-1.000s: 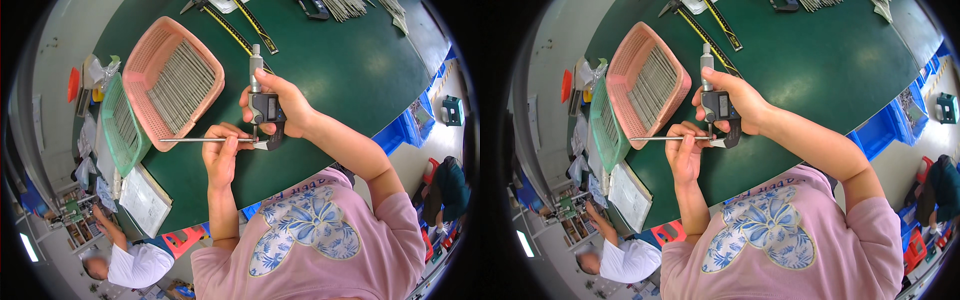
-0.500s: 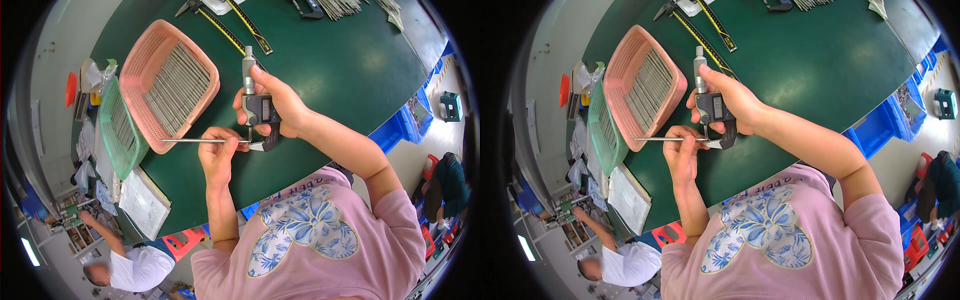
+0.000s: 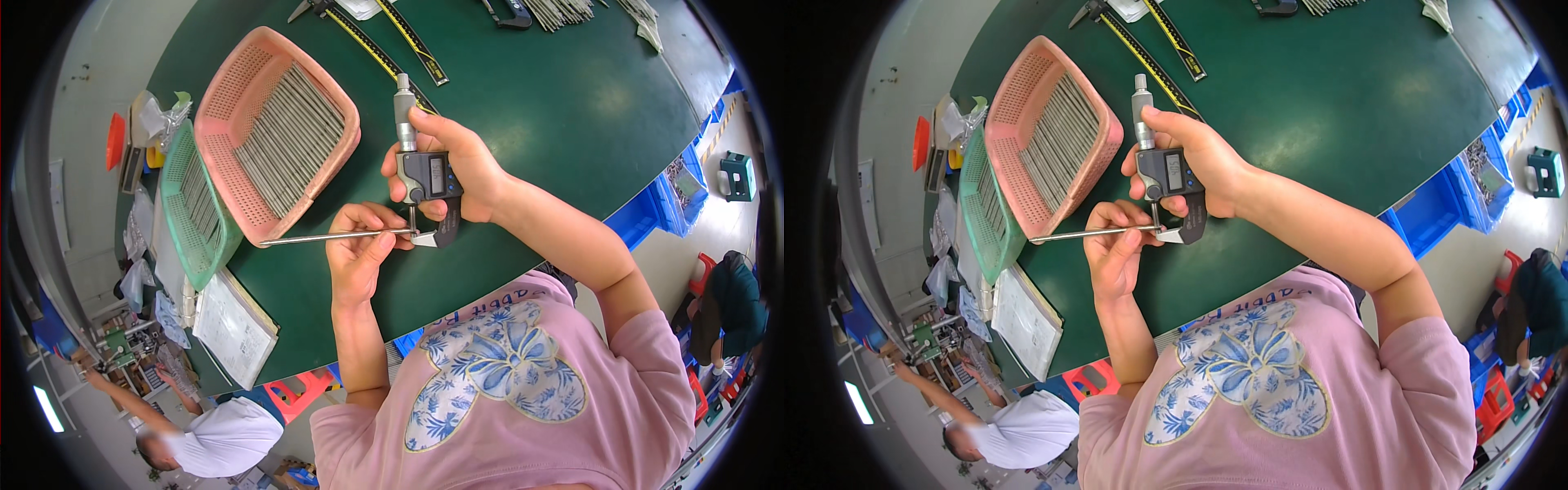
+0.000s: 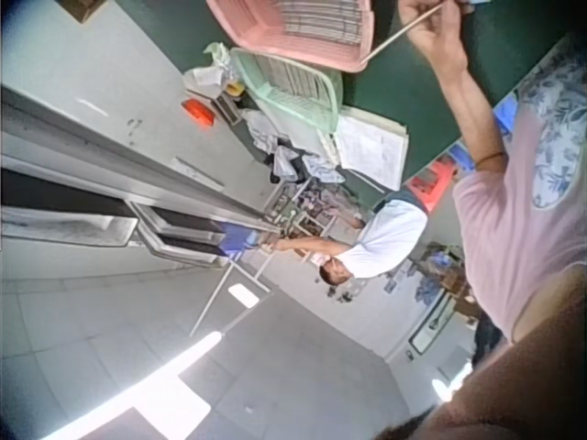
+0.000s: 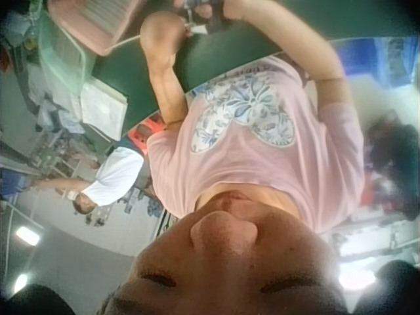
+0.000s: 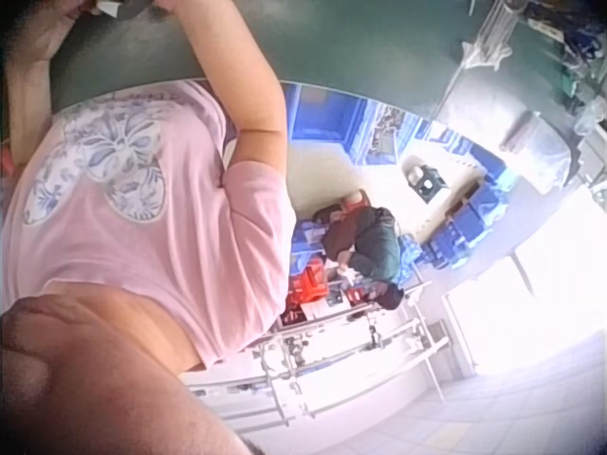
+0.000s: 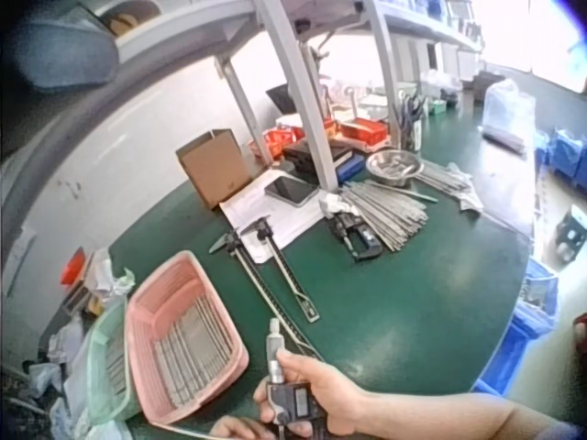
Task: The person repeatedly picks up thin metal rods from a pink basket and measures their diameter using a digital caliper. After each measurement, the rod is placed into a green basket. The process is repeated for multiple rods in a continuous loop.
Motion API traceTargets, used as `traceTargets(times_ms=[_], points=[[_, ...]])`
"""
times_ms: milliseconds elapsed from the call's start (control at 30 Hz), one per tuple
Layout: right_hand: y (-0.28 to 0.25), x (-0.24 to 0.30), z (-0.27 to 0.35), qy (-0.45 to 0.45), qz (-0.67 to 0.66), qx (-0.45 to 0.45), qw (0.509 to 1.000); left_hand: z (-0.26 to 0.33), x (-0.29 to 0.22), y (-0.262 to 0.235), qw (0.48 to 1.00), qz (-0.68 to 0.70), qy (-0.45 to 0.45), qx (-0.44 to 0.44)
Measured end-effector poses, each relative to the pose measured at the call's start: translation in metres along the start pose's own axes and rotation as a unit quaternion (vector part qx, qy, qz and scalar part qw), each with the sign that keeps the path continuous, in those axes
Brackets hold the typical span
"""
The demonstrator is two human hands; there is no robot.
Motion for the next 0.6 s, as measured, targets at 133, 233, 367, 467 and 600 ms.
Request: traceTargets(times_ms=[133, 233, 367, 467, 600], points=[[-0.0001, 0.0015, -0.0011, -0.023, 0.012, 0.008, 1.000, -0.0001, -0.0003, -0.0005, 1.000, -0.002, 0.010, 0.008], [0.0002, 0.0033, -0.0008, -0.037, -0.003, 0.000, 0.999, -0.0008, -0.0015, -0.0006, 1.000, -0.005, 0.015, 0.006], [0.0014, 0.0017, -0.0002, -0.019, -0.007, 0.012, 1.000, -0.0004, -0.0024, -0.0003, 1.000, -0.003, 0.016, 0.005], [0.0013, 0.0012, -0.0004, -0.013, 0.014, 0.020, 1.000, -0.0004, -0.0015, 0.0004, 1.000, 0.002, 0.014, 0.007], [0.0007, 0.0024, 0.0000, -0.019, 0.018, 0.004, 1.000, -0.0012, -0.0018, 0.0023, 1.000, 0.014, 0.016, 0.003]])
Point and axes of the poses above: each hand's wrist, its own z-axis away from the middle knuckle, its own y-axis out of the palm, x = y × z, the point moved 8 cm from there along -z, towards the middle knuckle, and after that the axes turned 13 degrees about y, right-handed, at the moved point
